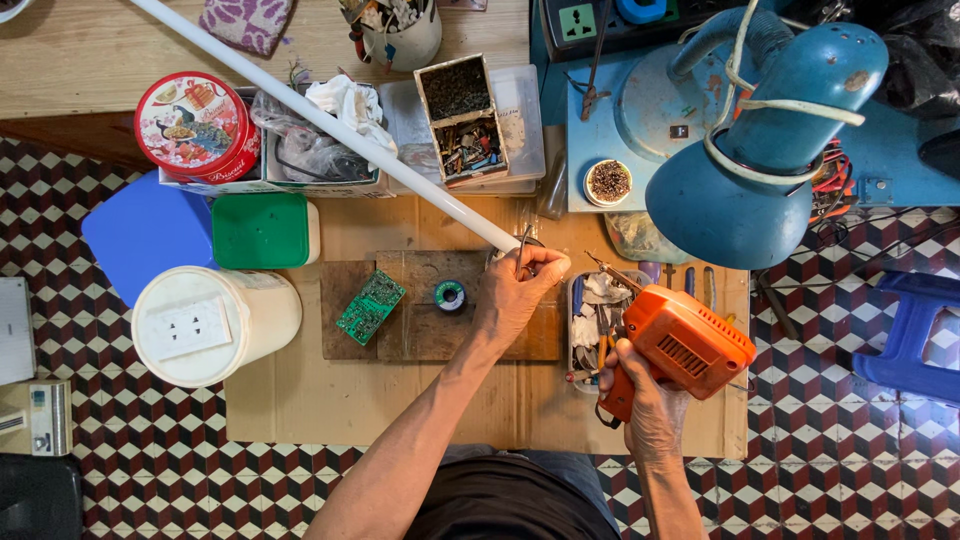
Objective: The person works on the metal end cap of a long white fluorescent tube light, manipulating small wires and components at the cap. They cut and trim material with scissors, pick at the cap with a small tool, and use an orange heat gun to heat the end of the tube while holding a wire in place.
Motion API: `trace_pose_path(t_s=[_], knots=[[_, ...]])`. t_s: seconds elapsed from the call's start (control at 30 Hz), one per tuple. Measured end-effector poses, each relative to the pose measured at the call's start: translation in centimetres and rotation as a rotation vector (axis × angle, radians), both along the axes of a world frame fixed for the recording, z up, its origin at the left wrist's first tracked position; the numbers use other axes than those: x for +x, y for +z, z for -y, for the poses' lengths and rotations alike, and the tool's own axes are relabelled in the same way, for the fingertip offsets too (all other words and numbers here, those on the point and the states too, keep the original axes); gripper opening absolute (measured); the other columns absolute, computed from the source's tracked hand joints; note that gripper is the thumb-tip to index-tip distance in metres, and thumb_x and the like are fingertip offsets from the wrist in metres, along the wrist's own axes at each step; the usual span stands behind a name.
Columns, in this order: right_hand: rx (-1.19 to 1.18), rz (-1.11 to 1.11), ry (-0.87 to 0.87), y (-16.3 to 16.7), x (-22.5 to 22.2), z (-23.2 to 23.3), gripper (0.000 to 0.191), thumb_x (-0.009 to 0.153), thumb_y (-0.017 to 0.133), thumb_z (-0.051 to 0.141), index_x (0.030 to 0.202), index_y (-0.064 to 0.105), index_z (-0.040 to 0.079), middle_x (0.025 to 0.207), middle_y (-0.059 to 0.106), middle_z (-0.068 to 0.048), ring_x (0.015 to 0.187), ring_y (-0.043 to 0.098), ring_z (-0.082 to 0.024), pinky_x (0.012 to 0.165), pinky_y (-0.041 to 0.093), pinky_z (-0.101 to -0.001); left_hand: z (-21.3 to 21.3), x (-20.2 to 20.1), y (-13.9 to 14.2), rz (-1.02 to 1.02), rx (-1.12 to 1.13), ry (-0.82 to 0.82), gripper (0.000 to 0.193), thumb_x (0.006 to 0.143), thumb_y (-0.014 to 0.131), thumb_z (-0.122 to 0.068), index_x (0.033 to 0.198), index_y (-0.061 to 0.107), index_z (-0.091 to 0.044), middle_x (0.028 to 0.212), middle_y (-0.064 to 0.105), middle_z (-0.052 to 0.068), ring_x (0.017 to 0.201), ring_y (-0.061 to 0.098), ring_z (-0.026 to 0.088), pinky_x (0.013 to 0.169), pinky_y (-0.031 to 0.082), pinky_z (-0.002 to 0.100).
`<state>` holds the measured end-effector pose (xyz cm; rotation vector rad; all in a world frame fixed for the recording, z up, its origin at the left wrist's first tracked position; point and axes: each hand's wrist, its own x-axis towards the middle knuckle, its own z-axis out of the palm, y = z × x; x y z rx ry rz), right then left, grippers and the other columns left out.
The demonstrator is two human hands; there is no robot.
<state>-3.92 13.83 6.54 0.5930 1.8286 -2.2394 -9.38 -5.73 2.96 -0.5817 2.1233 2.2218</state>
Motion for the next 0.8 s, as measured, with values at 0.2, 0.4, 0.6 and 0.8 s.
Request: trace_pose_path(t_s=[0.2,0.4,0.6,0.8], knots=[[0.002,-0.003,-0.007,0.13,-0.07,0.13,0.023,0.088,0.074,0.012,0.107,0.063,0.005,0.077,0.066,-0.006,0.057,0.064,-0.016,0.047,0.055,-0.0320,0.08,-0.07,0.05,-0.025,-0.023,-0.003,0.019,0.091,0.077,-0.027,0.096,0.078,-0.009,0.075,0.062,-0.006,0.064,0.047,0.004,0.056,0.041,0.023],[0.008,-0.016,0.010,0.15,-0.02,0.14,0.024,0.088,0.074,0.012,0.107,0.063,0.005,0.076,0.067,-0.006,0.058,0.065,-0.016,0.049,0.057,-0.0319,0.10,-0.07,0.09,-0.004,0.012,-0.004,0.020,0.089,0.077,-0.027,0.096,0.078,-0.009,0.076,0.064,-0.007,0.064,0.049,0.004,0.055,0.042,0.022],[0.004,-0.005,0.004,-0.12,0.19,0.03,0.025,0.087,0.074,0.012,0.108,0.062,0.004,0.076,0.066,-0.007,0.057,0.064,-0.016,0.049,0.056,-0.0326,0.11,0.19,-0.09,0.012,-0.025,-0.008,0.021,0.090,0.077,-0.028,0.096,0.079,-0.009,0.074,0.060,-0.006,0.063,0.047,0.004,0.054,0.040,0.023],[-0.014,-0.002,0.007,-0.43,0.43,-0.24,0.026,0.089,0.074,0.012,0.110,0.062,0.004,0.078,0.066,-0.007,0.058,0.064,-0.016,0.050,0.056,-0.0322,-0.21,0.31,-0.38,-0.008,-0.009,0.002,0.021,0.090,0.077,-0.029,0.097,0.078,-0.009,0.075,0.062,-0.007,0.064,0.049,0.004,0.055,0.041,0.022]])
